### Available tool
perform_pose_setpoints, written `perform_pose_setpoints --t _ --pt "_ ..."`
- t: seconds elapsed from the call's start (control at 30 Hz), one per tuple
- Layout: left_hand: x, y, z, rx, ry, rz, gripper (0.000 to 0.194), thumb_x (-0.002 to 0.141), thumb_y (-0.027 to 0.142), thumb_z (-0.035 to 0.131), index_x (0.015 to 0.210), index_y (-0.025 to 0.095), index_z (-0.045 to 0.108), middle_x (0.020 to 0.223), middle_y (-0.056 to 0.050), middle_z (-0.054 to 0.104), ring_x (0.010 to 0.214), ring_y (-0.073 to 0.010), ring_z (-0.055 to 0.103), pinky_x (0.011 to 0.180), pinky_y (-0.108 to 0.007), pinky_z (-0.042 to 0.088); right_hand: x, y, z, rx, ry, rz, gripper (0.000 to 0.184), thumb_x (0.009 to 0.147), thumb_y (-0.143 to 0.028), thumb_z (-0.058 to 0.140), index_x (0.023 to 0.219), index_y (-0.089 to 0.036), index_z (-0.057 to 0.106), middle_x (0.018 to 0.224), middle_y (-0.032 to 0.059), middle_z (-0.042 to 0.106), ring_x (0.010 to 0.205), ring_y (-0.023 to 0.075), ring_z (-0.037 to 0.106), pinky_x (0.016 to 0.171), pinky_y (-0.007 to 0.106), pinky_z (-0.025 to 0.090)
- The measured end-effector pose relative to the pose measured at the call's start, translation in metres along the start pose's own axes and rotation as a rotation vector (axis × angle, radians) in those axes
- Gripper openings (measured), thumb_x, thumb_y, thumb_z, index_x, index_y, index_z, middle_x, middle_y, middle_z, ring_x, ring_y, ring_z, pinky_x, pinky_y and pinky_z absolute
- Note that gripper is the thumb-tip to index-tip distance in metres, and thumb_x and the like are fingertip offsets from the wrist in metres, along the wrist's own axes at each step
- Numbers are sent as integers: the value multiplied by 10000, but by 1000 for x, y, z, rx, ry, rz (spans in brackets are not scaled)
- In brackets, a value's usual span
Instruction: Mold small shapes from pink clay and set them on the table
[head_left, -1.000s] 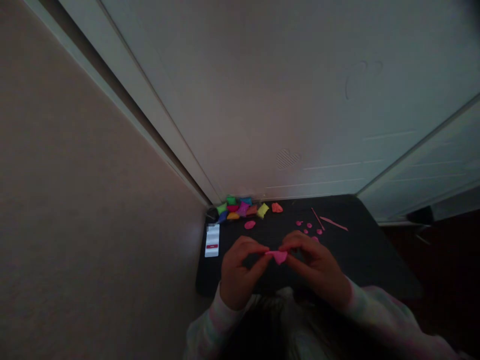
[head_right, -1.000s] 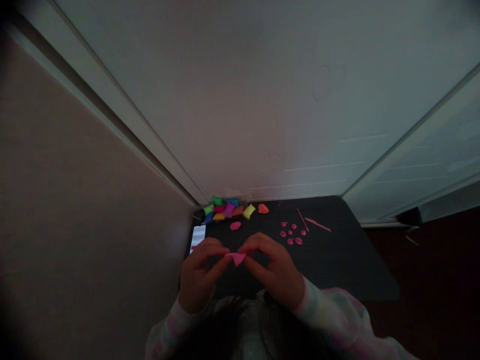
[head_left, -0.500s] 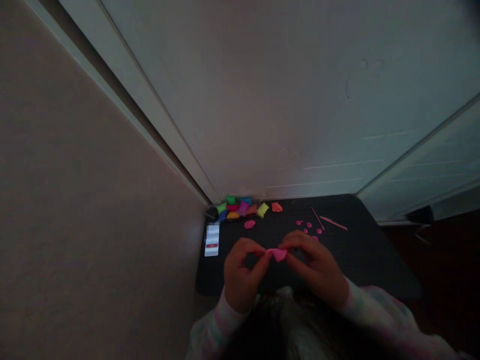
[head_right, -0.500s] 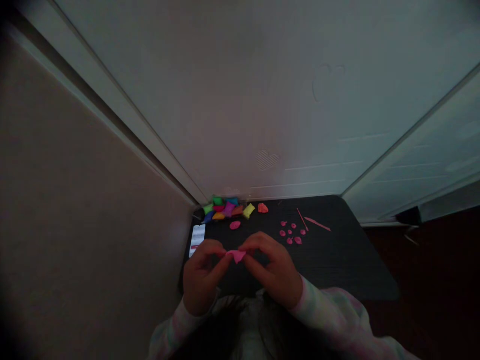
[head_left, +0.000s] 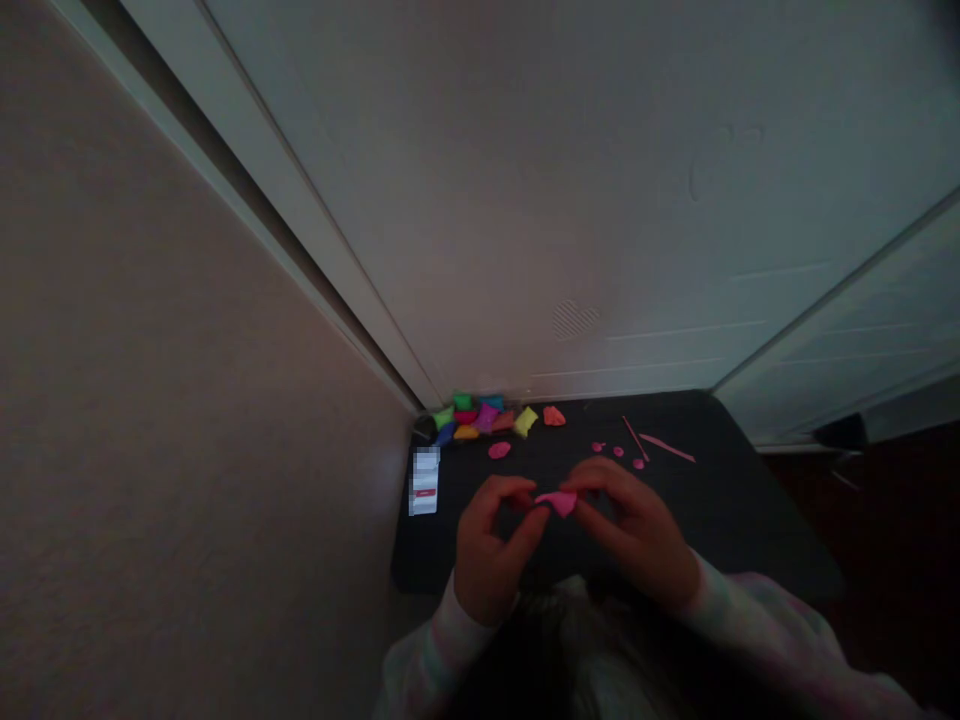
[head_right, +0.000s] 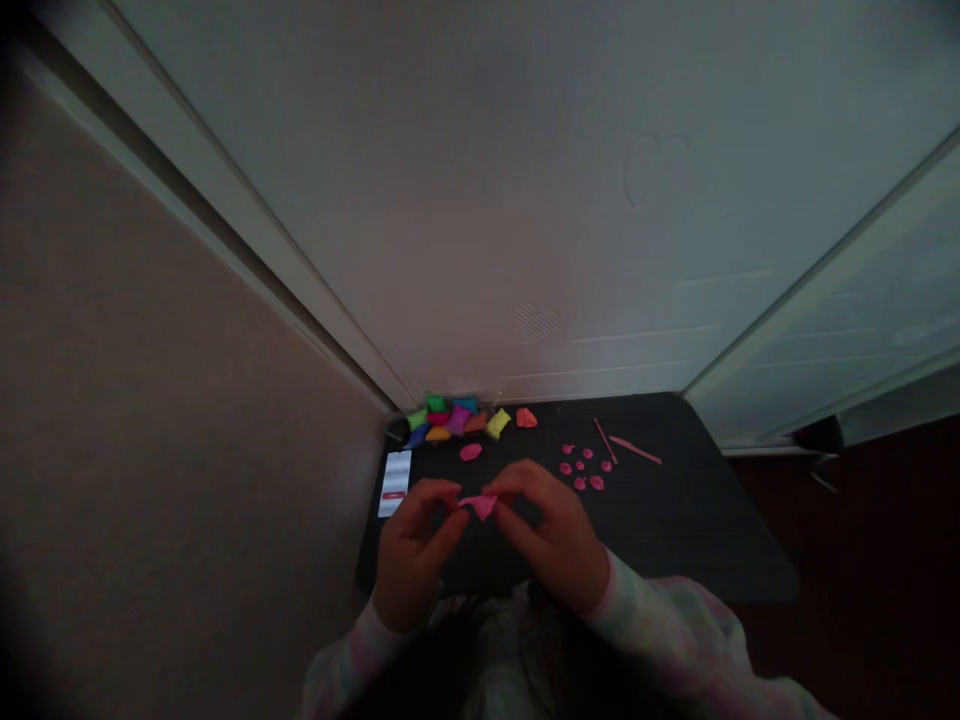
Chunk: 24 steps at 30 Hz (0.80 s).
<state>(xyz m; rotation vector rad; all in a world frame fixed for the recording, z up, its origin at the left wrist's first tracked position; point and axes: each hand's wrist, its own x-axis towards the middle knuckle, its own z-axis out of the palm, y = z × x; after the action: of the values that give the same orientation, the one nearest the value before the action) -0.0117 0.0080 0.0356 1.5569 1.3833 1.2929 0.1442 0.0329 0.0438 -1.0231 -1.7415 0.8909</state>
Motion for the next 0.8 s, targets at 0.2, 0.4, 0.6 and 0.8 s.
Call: perform_pose_setpoints --t 0.2,0.4,0.6,0.8 --pt "5 6 0 54 3 21 84 727 169 580 772 179 650 702 -13 634 656 -126 577 595 -227 448 0 0 -1 -48 1 -48 99 754 -156 536 813 -223 579 745 24 601 745 164 566 658 277 458" --pt "5 6 1 54 39 20 80 709 179 599 763 180 658 682 -15 633 633 -129 580 581 -234 461 0 -1 1 -61 27 -82 119 754 -146 523 817 -231 578 744 28 603 737 169 566 647 286 467" --pt "4 7 0 20 24 -29 78 711 188 595 757 179 657 674 -15 622 633 -130 575 579 -233 462 -1 3 2 -14 51 -21 154 740 -171 561 881 -233 576 780 24 598 710 156 550 647 276 462" --pt "3 6 0 -27 30 -15 59 707 172 600 744 179 646 670 -5 603 631 -124 565 581 -227 451 0 4 2 46 -53 53 101 761 -195 553 844 -218 605 794 27 629 753 157 573 655 256 457"
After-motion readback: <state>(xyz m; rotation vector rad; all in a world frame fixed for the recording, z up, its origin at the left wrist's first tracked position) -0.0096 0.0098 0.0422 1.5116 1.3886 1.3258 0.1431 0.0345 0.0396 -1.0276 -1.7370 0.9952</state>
